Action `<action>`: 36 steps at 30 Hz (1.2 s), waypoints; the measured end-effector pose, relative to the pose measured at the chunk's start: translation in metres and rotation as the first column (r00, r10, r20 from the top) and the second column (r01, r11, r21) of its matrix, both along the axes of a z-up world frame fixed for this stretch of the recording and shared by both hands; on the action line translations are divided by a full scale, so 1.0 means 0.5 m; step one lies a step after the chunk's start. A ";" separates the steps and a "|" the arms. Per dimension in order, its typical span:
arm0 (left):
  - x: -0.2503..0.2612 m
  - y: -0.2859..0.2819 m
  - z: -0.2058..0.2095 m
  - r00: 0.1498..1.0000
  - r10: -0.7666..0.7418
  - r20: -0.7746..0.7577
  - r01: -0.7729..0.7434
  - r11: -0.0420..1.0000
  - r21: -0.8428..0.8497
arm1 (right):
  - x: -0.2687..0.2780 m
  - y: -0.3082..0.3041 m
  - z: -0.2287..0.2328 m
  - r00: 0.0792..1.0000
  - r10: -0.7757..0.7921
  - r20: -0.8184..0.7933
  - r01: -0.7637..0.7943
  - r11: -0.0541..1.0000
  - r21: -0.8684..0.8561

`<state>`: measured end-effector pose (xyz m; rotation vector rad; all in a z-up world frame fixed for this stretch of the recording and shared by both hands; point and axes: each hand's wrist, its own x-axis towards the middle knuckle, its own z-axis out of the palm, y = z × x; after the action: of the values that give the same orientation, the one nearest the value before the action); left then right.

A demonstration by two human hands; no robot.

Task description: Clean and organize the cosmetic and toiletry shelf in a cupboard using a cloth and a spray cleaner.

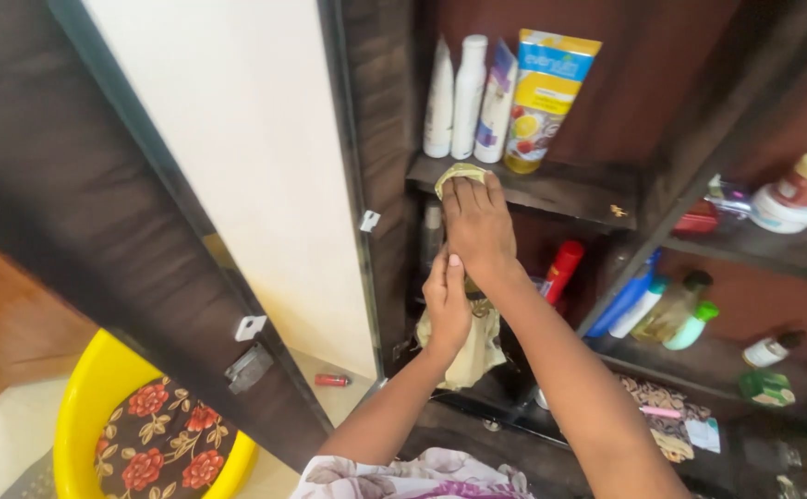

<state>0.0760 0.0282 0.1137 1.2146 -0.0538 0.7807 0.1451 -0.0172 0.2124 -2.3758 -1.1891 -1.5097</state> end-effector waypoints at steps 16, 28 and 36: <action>-0.020 -0.134 0.003 0.975 -0.219 0.027 0.213 0.967 0.136 | -0.021 -0.175 -0.012 0.962 -0.273 -0.018 0.274 0.960 0.061; -0.007 -0.062 -0.045 0.976 -0.215 0.018 0.216 0.975 -0.045 | 0.015 -0.061 -0.008 0.985 0.067 -0.158 -0.031 0.975 0.221; -0.118 -0.085 -0.048 0.985 -0.112 -0.130 0.152 0.921 0.359 | -0.085 -0.134 -0.021 0.950 0.298 -0.094 -0.239 0.887 0.394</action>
<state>0.0170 -0.0145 0.0896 1.5911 -0.1999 0.6002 0.1024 -0.0844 0.2019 -1.9422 -1.0296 -1.3015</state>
